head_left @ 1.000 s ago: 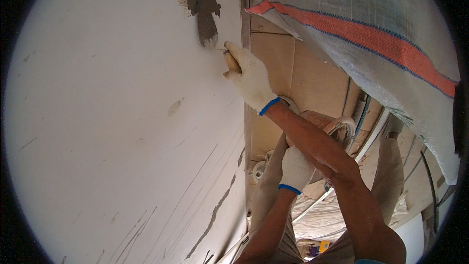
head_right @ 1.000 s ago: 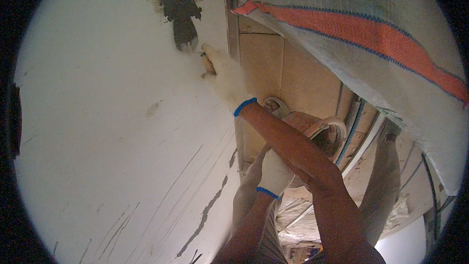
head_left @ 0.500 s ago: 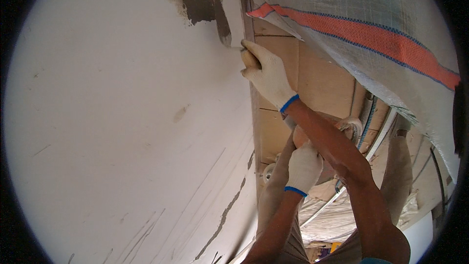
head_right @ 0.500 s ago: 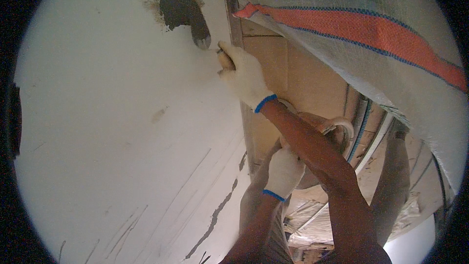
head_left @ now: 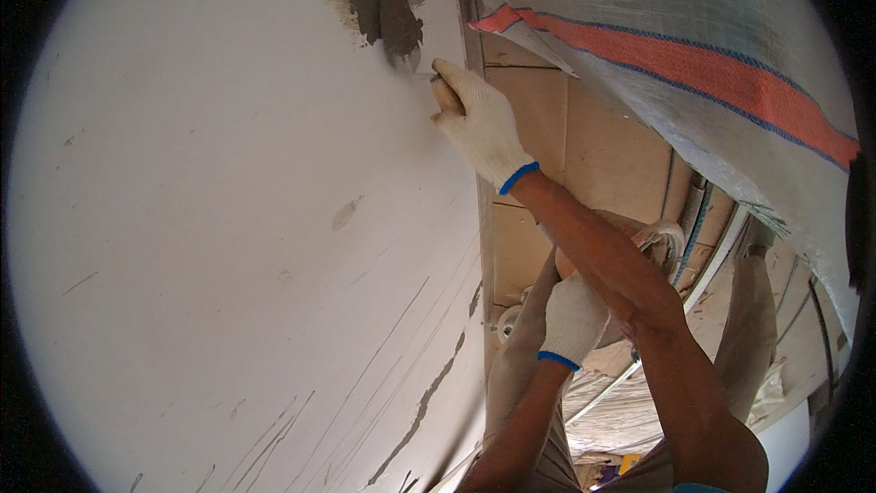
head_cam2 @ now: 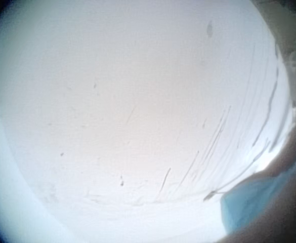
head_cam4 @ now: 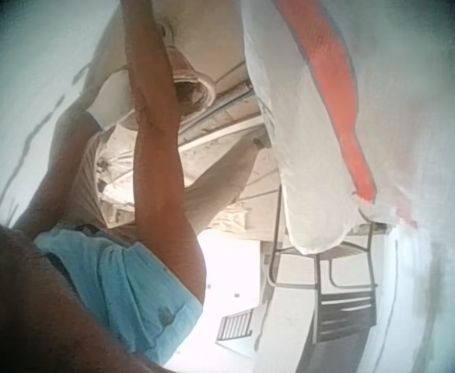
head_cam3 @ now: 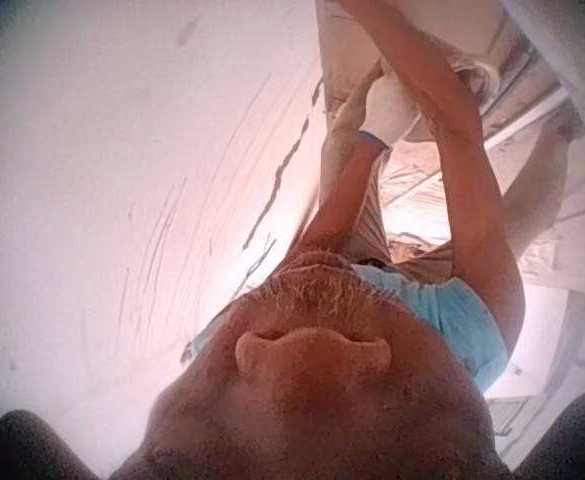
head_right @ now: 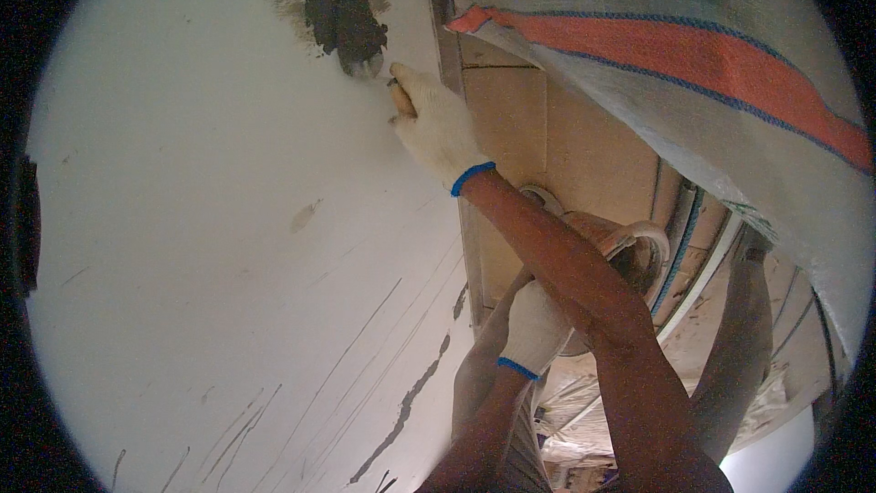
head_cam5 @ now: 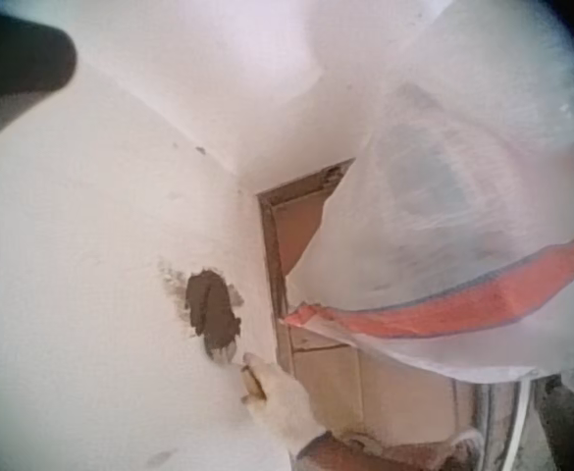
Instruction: The person uses a trowel to apply and smooth a dark grey plaster-like substance onto a white wall. They repeatedly scoop the material from a bucket held in the left hand and spread it over a specific damaged area on the wall surface.
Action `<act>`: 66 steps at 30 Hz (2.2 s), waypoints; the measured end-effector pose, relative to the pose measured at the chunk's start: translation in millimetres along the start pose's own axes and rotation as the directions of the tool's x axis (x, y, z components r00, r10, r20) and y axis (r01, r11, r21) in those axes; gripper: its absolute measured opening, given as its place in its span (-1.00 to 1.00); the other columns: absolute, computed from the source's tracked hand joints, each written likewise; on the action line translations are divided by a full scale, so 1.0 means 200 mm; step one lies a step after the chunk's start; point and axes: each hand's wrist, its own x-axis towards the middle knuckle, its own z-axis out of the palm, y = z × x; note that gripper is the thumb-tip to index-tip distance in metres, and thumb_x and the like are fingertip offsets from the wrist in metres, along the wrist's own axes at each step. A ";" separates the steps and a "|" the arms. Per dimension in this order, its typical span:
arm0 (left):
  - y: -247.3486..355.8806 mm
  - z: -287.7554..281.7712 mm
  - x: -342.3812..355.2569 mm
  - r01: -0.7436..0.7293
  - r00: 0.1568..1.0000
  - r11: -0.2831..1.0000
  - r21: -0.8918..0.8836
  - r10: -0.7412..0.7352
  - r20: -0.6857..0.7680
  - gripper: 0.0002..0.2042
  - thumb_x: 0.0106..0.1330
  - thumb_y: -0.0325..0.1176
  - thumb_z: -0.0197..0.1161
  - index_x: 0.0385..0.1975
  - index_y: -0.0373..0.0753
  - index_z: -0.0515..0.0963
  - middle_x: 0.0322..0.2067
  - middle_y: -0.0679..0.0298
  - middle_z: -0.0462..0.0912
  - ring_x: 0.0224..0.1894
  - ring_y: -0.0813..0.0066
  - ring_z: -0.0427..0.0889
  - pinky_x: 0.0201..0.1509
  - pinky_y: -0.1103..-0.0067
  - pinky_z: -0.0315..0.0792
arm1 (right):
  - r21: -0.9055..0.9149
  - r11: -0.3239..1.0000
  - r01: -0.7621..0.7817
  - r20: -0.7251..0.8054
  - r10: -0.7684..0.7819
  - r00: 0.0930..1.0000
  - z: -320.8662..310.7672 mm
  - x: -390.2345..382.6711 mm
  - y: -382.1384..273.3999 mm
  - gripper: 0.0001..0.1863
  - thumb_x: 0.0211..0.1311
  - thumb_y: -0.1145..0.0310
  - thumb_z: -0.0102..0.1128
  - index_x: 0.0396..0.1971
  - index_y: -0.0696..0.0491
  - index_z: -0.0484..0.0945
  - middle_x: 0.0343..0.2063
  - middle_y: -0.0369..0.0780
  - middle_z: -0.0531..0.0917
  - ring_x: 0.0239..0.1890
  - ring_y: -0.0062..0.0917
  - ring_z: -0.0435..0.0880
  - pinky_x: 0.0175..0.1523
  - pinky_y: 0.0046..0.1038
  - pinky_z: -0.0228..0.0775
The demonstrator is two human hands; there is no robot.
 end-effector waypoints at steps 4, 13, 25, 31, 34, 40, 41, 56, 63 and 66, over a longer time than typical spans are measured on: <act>-0.03 0.02 0.00 -0.050 0.999 0.998 0.037 0.050 0.007 -0.77 0.34 -0.22 0.30 -0.26 -0.28 0.69 -0.29 -0.06 0.77 -0.20 -0.10 0.75 -0.15 0.17 0.61 | 0.024 0.999 -0.040 0.066 0.039 0.997 -0.01 -0.04 -0.06 -0.27 0.09 0.58 0.40 0.35 0.07 0.49 -0.01 -0.05 0.68 -0.01 -0.22 0.70 0.16 -0.34 0.53; -0.05 0.05 0.02 -0.020 1.000 0.998 0.058 0.021 -0.007 -0.83 0.30 -0.30 0.29 -0.32 -0.27 0.70 -0.32 -0.06 0.76 -0.22 -0.12 0.74 -0.16 0.15 0.61 | 0.103 0.989 0.107 0.111 -0.118 0.987 -0.07 -0.18 -0.08 -0.29 0.10 0.54 0.39 0.33 0.03 0.46 -0.15 -0.04 0.66 -0.11 -0.06 0.70 -0.01 -0.16 0.53; 0.01 -0.01 0.02 -0.005 0.999 1.000 0.021 0.006 -0.049 -0.81 0.31 -0.32 0.27 -0.38 -0.33 0.68 -0.38 -0.07 0.74 -0.28 -0.11 0.75 -0.20 0.14 0.62 | -0.099 0.995 0.033 -0.018 -0.035 0.999 -0.01 0.06 0.08 -0.32 0.14 0.43 0.35 0.33 0.09 0.45 -0.01 0.02 0.63 0.05 0.00 0.64 0.12 -0.09 0.48; -0.01 0.00 0.02 -0.013 1.000 0.999 0.033 0.014 -0.023 -0.80 0.31 -0.28 0.28 -0.37 -0.31 0.69 -0.38 -0.05 0.75 -0.30 -0.08 0.76 -0.22 0.18 0.63 | -0.131 0.987 0.088 -0.048 -0.095 0.994 -0.01 0.10 0.09 -0.32 0.15 0.44 0.34 0.35 0.05 0.44 -0.04 0.00 0.62 0.04 0.00 0.64 0.10 -0.08 0.49; -0.01 0.00 0.02 -0.009 1.000 0.999 0.047 0.010 -0.022 -0.79 0.31 -0.28 0.29 -0.37 -0.31 0.69 -0.37 -0.05 0.75 -0.30 -0.08 0.76 -0.22 0.17 0.63 | -0.154 0.986 0.060 0.010 -0.060 0.998 -0.01 0.11 0.10 -0.31 0.15 0.43 0.35 0.35 0.04 0.43 -0.07 -0.01 0.62 0.02 -0.01 0.64 0.08 -0.08 0.49; 0.03 -0.05 0.03 0.008 0.998 1.000 0.017 -0.007 -0.064 -0.81 0.31 -0.30 0.29 -0.35 -0.31 0.68 -0.34 -0.06 0.74 -0.29 -0.12 0.74 -0.22 0.13 0.61 | -0.218 0.971 0.095 0.014 -0.094 0.996 -0.06 0.04 0.16 -0.30 0.15 0.43 0.36 0.36 0.01 0.43 -0.12 -0.06 0.61 -0.04 -0.05 0.65 0.03 -0.10 0.49; 0.04 -0.05 0.04 0.003 0.998 1.000 0.010 -0.003 -0.067 -0.82 0.30 -0.31 0.29 -0.35 -0.31 0.67 -0.34 -0.06 0.74 -0.29 -0.13 0.73 -0.22 0.12 0.61 | -0.204 0.975 0.088 0.015 -0.087 0.996 -0.07 0.03 0.18 -0.30 0.15 0.43 0.36 0.37 0.00 0.43 -0.12 -0.06 0.61 -0.04 -0.05 0.65 0.03 -0.10 0.49; 0.08 -0.09 0.04 0.033 0.998 0.999 0.023 -0.032 -0.063 -0.83 0.29 -0.34 0.30 -0.35 -0.33 0.67 -0.37 -0.08 0.74 -0.29 -0.13 0.74 -0.21 0.14 0.62 | -0.287 0.957 -0.039 0.096 0.069 0.993 -0.10 0.06 0.05 -0.29 0.15 0.46 0.35 0.37 0.03 0.45 -0.04 -0.02 0.63 0.07 -0.04 0.63 0.15 -0.14 0.45; 0.11 -0.11 0.05 0.029 0.999 1.000 -0.001 -0.029 -0.028 -0.84 0.30 -0.35 0.28 -0.33 -0.34 0.67 -0.37 -0.09 0.74 -0.29 -0.15 0.74 -0.20 0.13 0.62 | -0.225 0.974 0.038 -0.002 -0.039 0.999 -0.09 0.06 0.08 -0.33 0.16 0.44 0.32 0.34 0.03 0.45 -0.08 -0.02 0.62 0.01 -0.04 0.64 0.06 -0.09 0.48; 0.07 -0.07 0.05 -0.002 1.000 1.000 -0.005 0.002 -0.030 -0.84 0.30 -0.36 0.27 -0.31 -0.34 0.67 -0.38 -0.09 0.74 -0.28 -0.15 0.74 -0.20 0.13 0.63 | -0.247 0.969 0.027 0.007 -0.026 1.000 -0.06 0.13 0.04 -0.34 0.16 0.42 0.31 0.33 0.02 0.44 -0.08 -0.03 0.62 0.00 -0.04 0.64 0.05 -0.06 0.49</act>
